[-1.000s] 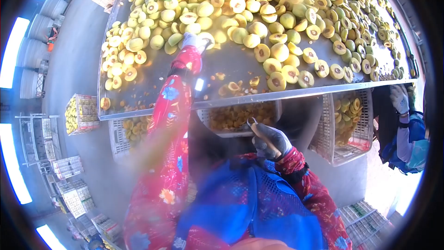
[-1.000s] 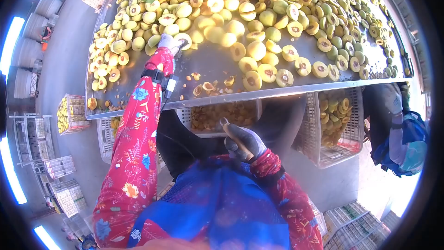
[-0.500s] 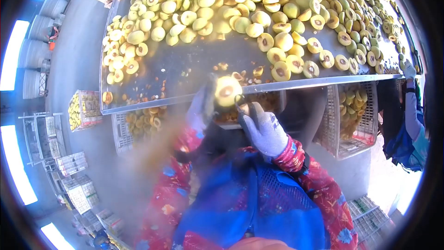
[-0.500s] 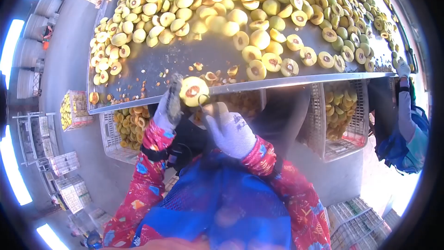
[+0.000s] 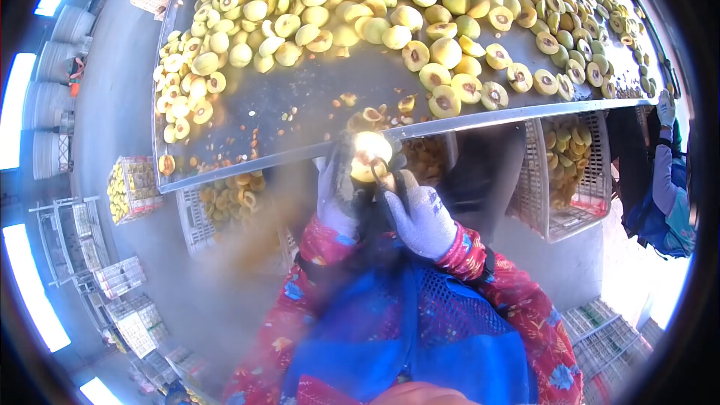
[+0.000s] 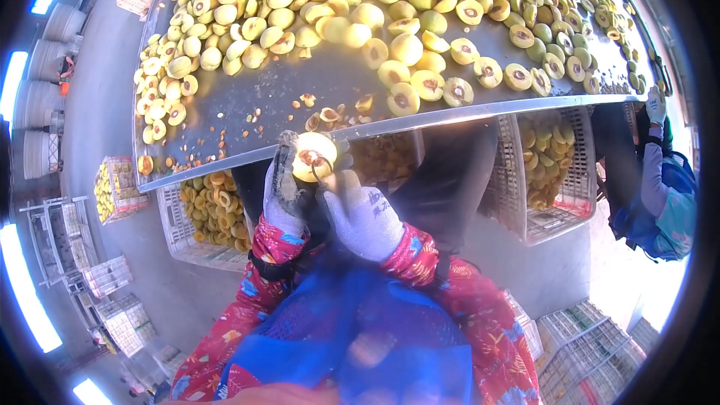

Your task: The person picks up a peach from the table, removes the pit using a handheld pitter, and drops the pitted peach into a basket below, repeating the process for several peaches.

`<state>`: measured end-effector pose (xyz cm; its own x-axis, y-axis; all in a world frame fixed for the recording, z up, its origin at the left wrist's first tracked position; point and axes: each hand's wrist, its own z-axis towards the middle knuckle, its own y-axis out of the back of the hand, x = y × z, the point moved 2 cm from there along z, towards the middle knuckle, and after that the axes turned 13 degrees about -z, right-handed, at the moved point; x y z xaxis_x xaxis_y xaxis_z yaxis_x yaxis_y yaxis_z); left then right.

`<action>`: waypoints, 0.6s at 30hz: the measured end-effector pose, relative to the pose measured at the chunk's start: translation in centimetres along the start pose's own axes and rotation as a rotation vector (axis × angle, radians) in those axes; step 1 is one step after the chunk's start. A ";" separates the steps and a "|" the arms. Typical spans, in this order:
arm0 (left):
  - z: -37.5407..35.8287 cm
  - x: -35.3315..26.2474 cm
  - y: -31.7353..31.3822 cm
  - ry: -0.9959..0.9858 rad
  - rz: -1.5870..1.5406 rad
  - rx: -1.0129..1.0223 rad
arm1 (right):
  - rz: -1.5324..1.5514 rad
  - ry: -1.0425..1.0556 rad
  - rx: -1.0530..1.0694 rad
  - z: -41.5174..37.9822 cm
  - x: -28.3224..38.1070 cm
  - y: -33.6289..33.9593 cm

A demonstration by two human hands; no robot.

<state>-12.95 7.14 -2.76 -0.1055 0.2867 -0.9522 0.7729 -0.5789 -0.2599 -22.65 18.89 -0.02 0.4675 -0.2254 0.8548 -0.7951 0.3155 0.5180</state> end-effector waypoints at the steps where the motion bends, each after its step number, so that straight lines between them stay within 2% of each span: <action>1: -0.3 0.0 -0.6 0.220 -0.418 -0.040 | 0.012 -0.015 0.003 0.0 0.0 0.0; 2: -0.6 -0.2 -1.3 0.422 -0.834 -0.176 | 0.026 -0.031 0.006 -0.1 0.0 0.1; 4: -0.6 1.2 -0.8 0.111 -0.284 -0.046 | 0.051 -0.056 0.010 -0.3 -0.1 0.0; 6: -0.9 1.9 -0.5 0.018 -0.221 0.007 | 0.072 -0.072 0.013 -0.4 -0.4 -0.4; 7: -1.0 1.8 -0.5 0.084 -0.434 -0.006 | 0.075 -0.093 0.025 -0.4 -0.4 -0.4; 9: -1.2 1.3 -0.2 -0.080 -0.129 0.029 | 0.080 -0.135 0.048 -0.3 -0.5 -0.5; 10: -1.3 1.0 0.1 -0.305 0.392 0.075 | 0.081 -0.099 0.031 -0.3 -0.5 -0.5; 12: -2.0 0.8 -0.2 -0.458 0.726 0.044 | 0.083 -0.029 -0.001 -0.4 -0.5 -0.6; 14: -2.6 1.1 -1.5 -0.320 0.346 -0.096 | 0.018 0.027 0.012 -0.7 -1.1 -1.2; 16: -2.8 2.4 -1.1 -0.182 -0.039 -0.152 | 0.153 -0.039 0.138 -1.1 -2.0 -2.0; 17: -2.7 3.4 -0.7 -0.114 -0.231 -0.177 | 0.318 -0.130 0.252 -1.0 -2.7 -2.1; 18: -2.4 4.0 -0.5 -0.160 -0.103 -0.130 | 0.412 -0.177 0.303 -1.0 -2.9 -2.1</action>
<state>-12.23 10.41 -6.03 -0.2780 0.2083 -0.9377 0.8260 -0.4465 -0.3440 -21.99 19.79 -3.59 0.0423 -0.2996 0.9531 -0.9869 0.1364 0.0866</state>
